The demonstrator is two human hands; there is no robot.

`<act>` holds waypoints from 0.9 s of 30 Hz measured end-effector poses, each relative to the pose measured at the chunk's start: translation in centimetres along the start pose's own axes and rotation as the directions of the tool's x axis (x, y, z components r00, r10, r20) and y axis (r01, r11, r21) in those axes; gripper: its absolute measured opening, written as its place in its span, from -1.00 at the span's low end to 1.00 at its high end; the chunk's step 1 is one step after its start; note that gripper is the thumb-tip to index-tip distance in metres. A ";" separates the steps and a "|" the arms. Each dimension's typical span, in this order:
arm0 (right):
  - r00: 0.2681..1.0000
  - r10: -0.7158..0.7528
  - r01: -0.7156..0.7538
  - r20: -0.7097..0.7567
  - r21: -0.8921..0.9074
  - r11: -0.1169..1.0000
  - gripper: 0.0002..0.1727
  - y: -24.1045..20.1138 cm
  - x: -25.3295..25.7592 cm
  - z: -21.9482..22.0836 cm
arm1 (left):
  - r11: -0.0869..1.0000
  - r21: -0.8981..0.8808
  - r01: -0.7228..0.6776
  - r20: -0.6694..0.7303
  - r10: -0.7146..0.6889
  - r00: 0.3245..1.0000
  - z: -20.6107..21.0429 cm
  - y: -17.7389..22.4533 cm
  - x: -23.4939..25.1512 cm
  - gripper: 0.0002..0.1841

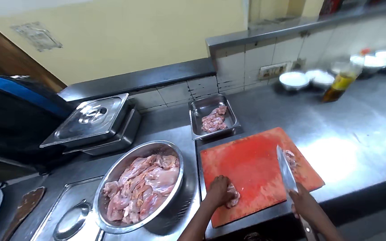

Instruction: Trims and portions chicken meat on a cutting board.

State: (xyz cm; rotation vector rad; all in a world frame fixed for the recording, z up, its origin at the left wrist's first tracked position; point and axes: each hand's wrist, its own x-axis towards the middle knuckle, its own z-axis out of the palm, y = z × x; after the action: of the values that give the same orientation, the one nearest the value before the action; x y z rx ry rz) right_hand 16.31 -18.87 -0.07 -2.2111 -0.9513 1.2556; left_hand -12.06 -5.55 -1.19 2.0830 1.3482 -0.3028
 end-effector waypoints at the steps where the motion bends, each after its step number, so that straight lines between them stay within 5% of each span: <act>1: 0.999 0.004 -0.005 0.046 0.025 1.000 -0.53 0.5 -0.3 0.4 | 0.999 0.049 0.006 0.069 -0.010 0.998 -0.2 0.5 0.1 -0.31; 4: 0.991 -0.015 0.001 0.135 0.102 0.995 -0.53 1.6 -1.2 1.6 | 0.995 0.086 -0.058 0.175 0.042 0.984 -0.7 1.6 -0.1 -0.36; 8: 0.986 -0.049 0.015 0.158 0.209 0.978 -0.59 2.6 -1.8 2.0 | 0.982 -0.124 -0.145 0.121 0.160 0.980 -2.4 3.9 -1.5 -0.63; 13: 0.988 -0.057 0.022 0.142 0.237 0.971 -0.60 2.8 -1.8 1.4 | 0.796 -0.596 -0.109 -0.195 -0.012 0.981 -2.7 4.6 -1.6 -0.53; 15: 0.988 -0.066 0.029 0.143 0.244 0.969 -0.60 2.6 -1.8 1.3 | 0.728 -0.684 -0.047 -0.219 -0.143 0.965 -0.8 2.5 -1.1 -0.47; 19: 0.987 -0.052 0.011 0.151 0.263 0.965 -0.61 3.1 -1.8 1.3 | 0.832 -0.515 0.208 -0.162 -0.333 0.929 2.5 -3.1 -2.6 -0.43; 21: 0.987 -0.036 -0.006 0.155 0.269 0.963 -0.61 3.4 -1.8 1.5 | 0.889 -0.405 0.214 -0.203 -0.316 0.927 2.3 -3.6 -3.2 -0.52; 25: 0.981 -0.039 -0.012 0.192 0.254 0.967 -0.64 3.1 -1.5 2.0 | 0.970 -0.227 -0.087 -0.322 0.009 0.947 0.5 -0.2 -0.7 -0.60; 27: 0.976 -0.052 -0.003 0.211 0.251 0.968 -0.62 2.6 -1.7 2.2 | 0.972 -0.090 -0.219 -0.223 0.194 0.955 0.0 1.5 2.0 -0.54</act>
State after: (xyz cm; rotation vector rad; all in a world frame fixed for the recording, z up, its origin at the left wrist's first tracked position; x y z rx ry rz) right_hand 14.70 -21.79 -1.91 -1.8925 -0.8424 1.5379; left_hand -9.87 -4.49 -1.63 2.1841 1.2203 0.0875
